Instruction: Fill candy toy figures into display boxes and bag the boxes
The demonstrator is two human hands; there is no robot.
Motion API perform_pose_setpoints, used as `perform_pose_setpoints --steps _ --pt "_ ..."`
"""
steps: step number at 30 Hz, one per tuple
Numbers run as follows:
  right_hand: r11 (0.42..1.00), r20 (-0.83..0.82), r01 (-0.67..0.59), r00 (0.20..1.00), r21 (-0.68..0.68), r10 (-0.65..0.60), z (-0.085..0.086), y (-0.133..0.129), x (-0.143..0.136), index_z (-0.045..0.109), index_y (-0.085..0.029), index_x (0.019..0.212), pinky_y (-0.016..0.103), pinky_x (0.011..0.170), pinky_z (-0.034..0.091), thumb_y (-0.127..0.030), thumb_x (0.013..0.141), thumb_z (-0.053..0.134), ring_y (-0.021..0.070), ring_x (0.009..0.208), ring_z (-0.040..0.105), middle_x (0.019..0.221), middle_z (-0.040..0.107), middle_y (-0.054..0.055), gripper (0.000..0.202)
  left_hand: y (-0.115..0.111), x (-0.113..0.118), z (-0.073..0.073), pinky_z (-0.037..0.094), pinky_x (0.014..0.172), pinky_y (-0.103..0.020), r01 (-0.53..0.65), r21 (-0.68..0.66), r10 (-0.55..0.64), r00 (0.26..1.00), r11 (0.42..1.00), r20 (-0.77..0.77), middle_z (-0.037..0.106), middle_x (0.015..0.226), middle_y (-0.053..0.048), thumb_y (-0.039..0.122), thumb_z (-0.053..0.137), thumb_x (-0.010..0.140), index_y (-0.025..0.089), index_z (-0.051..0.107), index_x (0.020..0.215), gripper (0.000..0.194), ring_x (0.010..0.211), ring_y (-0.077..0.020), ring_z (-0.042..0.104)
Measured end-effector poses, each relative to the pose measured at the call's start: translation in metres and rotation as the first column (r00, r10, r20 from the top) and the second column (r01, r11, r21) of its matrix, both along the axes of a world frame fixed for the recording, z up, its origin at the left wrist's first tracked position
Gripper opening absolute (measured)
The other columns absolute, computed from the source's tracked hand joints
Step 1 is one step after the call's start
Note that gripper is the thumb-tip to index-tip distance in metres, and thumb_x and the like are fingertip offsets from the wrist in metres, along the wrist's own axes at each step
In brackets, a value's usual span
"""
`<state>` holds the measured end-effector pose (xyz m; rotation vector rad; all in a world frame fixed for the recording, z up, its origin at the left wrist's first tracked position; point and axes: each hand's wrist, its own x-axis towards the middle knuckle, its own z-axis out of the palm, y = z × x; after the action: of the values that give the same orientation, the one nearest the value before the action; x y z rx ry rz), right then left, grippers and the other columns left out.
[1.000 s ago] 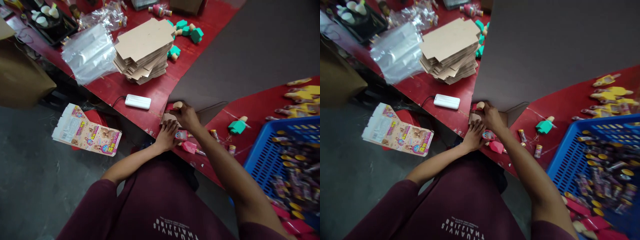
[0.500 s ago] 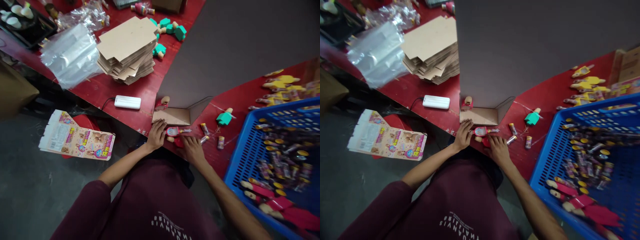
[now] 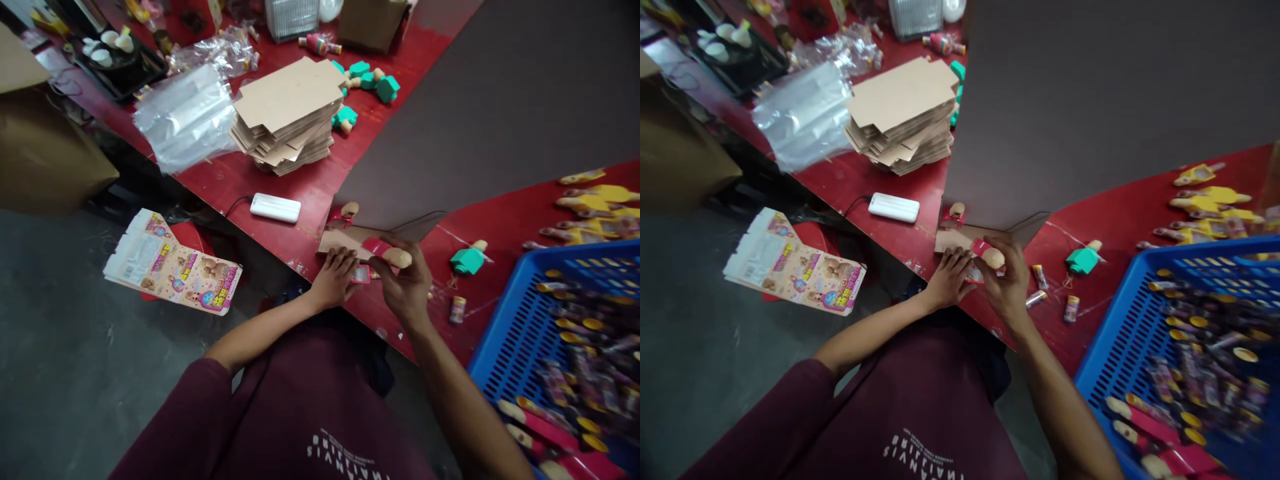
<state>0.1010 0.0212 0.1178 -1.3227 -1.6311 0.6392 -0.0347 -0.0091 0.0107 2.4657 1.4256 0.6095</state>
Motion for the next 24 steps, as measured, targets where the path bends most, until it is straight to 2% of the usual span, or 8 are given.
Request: perform_pose_setpoints --steps 3,6,10,13,16,18,22,24 --pt "0.995 0.084 -0.092 0.992 -0.031 0.094 -0.015 0.011 -0.017 0.067 -0.019 0.092 0.038 0.080 0.055 -0.036 0.083 0.067 0.0225 0.090 0.066 0.090 0.069 0.006 0.020 -0.002 -0.001 -0.001 0.018 0.120 -0.057 0.017 -0.018 -0.017 1.000 1.000 -0.020 0.054 0.137 -0.018 0.045 0.051 0.092 0.006 0.052 0.132 0.056 0.139 -0.0358 0.035" --pt "0.983 0.200 -0.180 0.963 -0.027 0.182 -0.025 0.016 -0.022 0.067 -0.019 0.100 0.040 0.084 0.055 -0.038 0.086 0.062 0.0244 0.095 0.067 0.099 0.071 0.009 0.024 -0.003 -0.002 -0.003 0.019 0.119 -0.059 0.020 -0.058 -0.022 1.000 0.998 -0.023 0.059 0.128 -0.017 0.043 0.054 0.091 0.009 0.057 0.126 0.050 0.136 -0.0352 0.039" --pt "0.955 0.293 -0.297 0.911 -0.024 0.291 -0.026 0.025 -0.018 0.065 -0.020 0.111 0.041 0.089 0.053 -0.035 0.089 0.058 0.0248 0.102 0.066 0.110 0.070 0.010 0.027 -0.003 -0.001 -0.004 0.022 0.118 -0.059 0.010 -0.070 -0.010 1.000 0.997 0.002 0.060 0.126 -0.016 0.047 0.049 0.093 0.010 0.057 0.127 0.050 0.134 -0.0337 0.041" --pt "0.940 0.336 -0.334 0.879 -0.068 0.337 -0.025 0.038 -0.018 0.066 -0.020 0.106 0.041 0.086 0.052 -0.037 0.088 0.058 0.0251 0.096 0.066 0.103 0.071 0.010 0.026 -0.004 -0.001 -0.003 0.020 0.119 -0.057 0.015 -0.061 -0.015 1.000 0.998 0.000 0.059 0.129 -0.017 0.049 0.046 0.094 0.008 0.055 0.130 0.055 0.135 -0.0335 0.040" --pt "0.947 0.357 -0.306 0.878 -0.095 0.319 -0.033 0.049 -0.025 0.067 -0.019 0.092 0.039 0.073 0.053 -0.042 0.087 0.057 0.0234 0.077 0.065 0.082 0.069 0.007 0.026 -0.005 -0.002 -0.002 0.017 0.120 -0.057 0.011 -0.058 -0.010 1.000 0.998 0.010 0.056 0.134 -0.019 0.053 0.044 0.094 0.006 0.054 0.132 0.061 0.138 -0.0355 0.036" --pt "0.965 0.365 -0.260 0.896 -0.033 0.254 -0.042 0.051 -0.032 0.065 -0.018 0.095 0.039 0.073 0.052 -0.044 0.086 0.058 0.0233 0.079 0.064 0.085 0.067 0.008 0.027 -0.004 -0.002 -0.003 0.015 0.120 -0.058 0.015 -0.078 -0.014 1.000 0.997 0.014 0.054 0.136 -0.020 0.053 0.046 0.093 0.006 0.054 0.131 0.061 0.139 -0.0366 0.035" --pt "0.980 0.356 -0.064 0.935 0.188 -0.007 -0.052 0.047 -0.041 0.059 -0.018 0.101 0.041 0.078 0.051 -0.042 0.084 0.064 0.0239 0.086 0.061 0.096 0.063 0.011 0.029 -0.002 -0.001 -0.008 0.015 0.120 -0.059 0.045 -0.116 -0.044 0.999 0.992 0.016 0.054 0.137 -0.020 0.050 0.051 0.090 0.006 0.054 0.131 0.060 0.141 -0.0375 0.032" --pt "0.979 0.352 -0.058 0.936 0.193 -0.015 -0.050 0.046 -0.040 0.058 -0.018 0.095 0.040 0.074 0.050 -0.040 0.086 0.063 0.0219 0.079 0.059 0.087 0.061 0.008 0.024 -0.001 -0.001 -0.009 0.016 0.119 -0.059 0.049 -0.114 -0.044 0.998 0.992 0.046 0.052 0.139 -0.021 0.049 0.052 0.090 0.006 0.052 0.133 0.061 0.143 -0.0375 0.029"
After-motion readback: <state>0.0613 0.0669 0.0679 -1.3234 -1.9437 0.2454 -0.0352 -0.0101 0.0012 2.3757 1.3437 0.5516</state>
